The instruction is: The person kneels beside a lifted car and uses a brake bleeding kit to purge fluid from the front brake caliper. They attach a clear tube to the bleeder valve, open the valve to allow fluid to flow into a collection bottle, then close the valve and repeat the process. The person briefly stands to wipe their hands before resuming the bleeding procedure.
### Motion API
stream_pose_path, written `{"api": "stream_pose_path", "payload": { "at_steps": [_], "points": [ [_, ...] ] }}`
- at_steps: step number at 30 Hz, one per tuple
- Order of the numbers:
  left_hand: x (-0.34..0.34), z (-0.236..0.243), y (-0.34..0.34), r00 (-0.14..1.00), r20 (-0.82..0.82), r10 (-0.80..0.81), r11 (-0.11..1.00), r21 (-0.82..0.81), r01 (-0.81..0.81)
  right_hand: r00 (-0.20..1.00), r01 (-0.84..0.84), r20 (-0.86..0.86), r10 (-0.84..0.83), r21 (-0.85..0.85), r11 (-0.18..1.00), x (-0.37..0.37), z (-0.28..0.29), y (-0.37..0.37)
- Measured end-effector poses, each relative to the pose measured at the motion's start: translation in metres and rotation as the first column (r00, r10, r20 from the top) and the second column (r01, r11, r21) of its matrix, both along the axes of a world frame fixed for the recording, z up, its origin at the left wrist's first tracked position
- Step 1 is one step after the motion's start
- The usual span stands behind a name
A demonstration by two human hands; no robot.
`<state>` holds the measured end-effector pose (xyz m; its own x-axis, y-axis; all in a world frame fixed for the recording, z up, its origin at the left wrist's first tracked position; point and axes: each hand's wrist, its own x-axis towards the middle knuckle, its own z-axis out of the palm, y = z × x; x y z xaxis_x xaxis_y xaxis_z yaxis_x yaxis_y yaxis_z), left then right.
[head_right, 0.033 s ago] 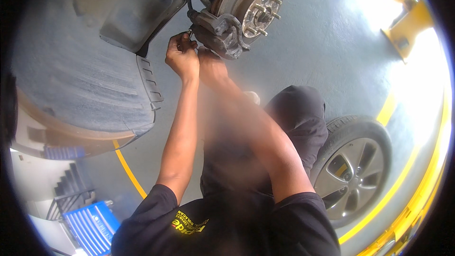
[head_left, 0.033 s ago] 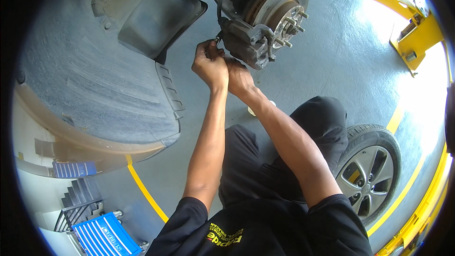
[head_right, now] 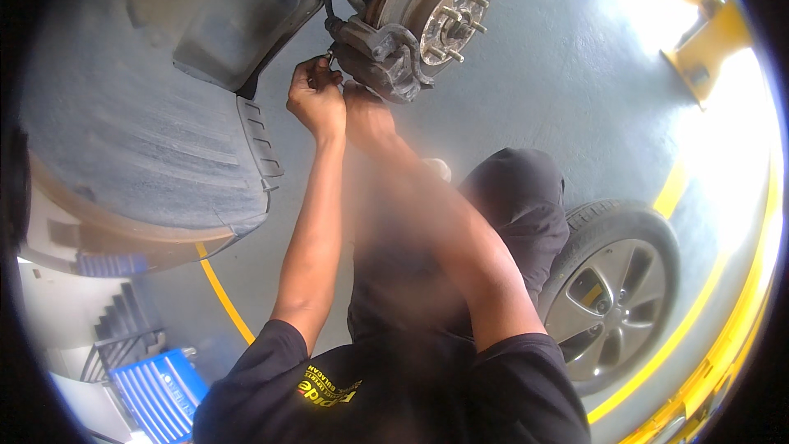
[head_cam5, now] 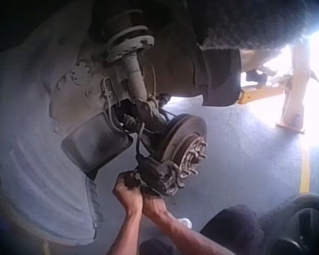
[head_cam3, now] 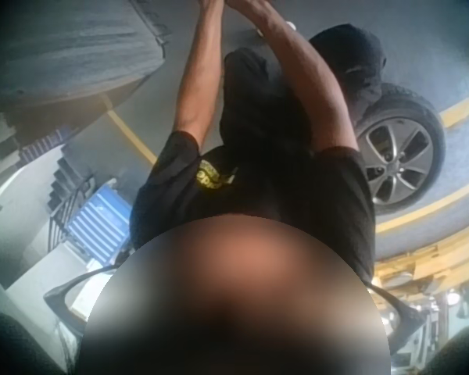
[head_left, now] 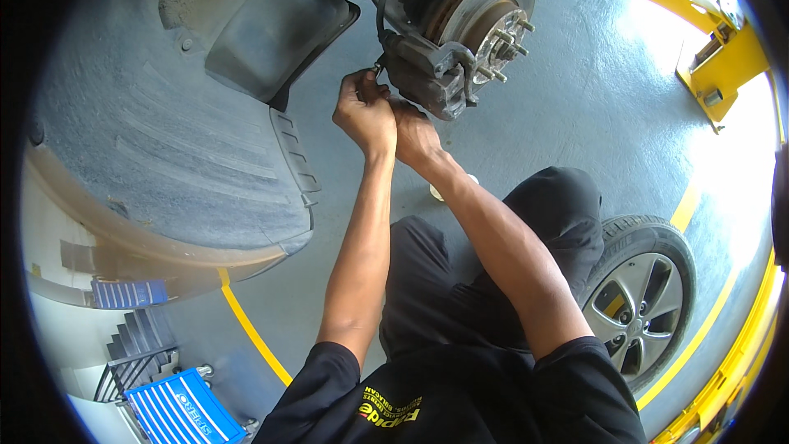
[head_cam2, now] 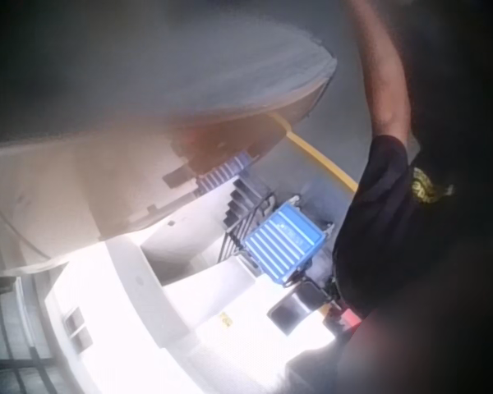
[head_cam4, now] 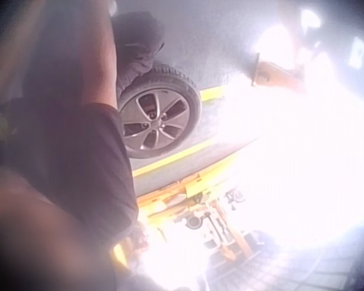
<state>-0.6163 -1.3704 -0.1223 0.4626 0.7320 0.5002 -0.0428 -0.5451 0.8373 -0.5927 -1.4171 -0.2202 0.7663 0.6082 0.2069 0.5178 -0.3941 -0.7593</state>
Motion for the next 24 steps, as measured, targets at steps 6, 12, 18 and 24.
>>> {"api": "stream_pose_path", "payload": {
  "at_steps": [6,12,18,24],
  "points": [
    [-0.001,0.001,0.005,0.999,-0.034,-0.028,0.999,0.02,0.029,0.976,0.069,0.21,-0.064,-0.013,0.998,0.0,-0.009,0.004],
    [-0.001,0.005,0.009,0.996,-0.092,0.001,0.994,0.112,0.01,0.941,0.089,0.324,-0.098,0.042,0.995,0.0,-0.015,0.005],
    [-0.003,0.011,0.015,0.985,-0.172,-0.02,0.992,0.122,0.042,0.957,0.092,0.278,-0.086,-0.007,0.996,-0.001,-0.005,0.001],
    [-0.007,0.015,0.027,0.96,-0.277,0.043,0.972,0.233,0.023,0.988,0.07,0.143,-0.066,-0.024,0.997,-0.005,0.001,-0.001]
  ]
}}
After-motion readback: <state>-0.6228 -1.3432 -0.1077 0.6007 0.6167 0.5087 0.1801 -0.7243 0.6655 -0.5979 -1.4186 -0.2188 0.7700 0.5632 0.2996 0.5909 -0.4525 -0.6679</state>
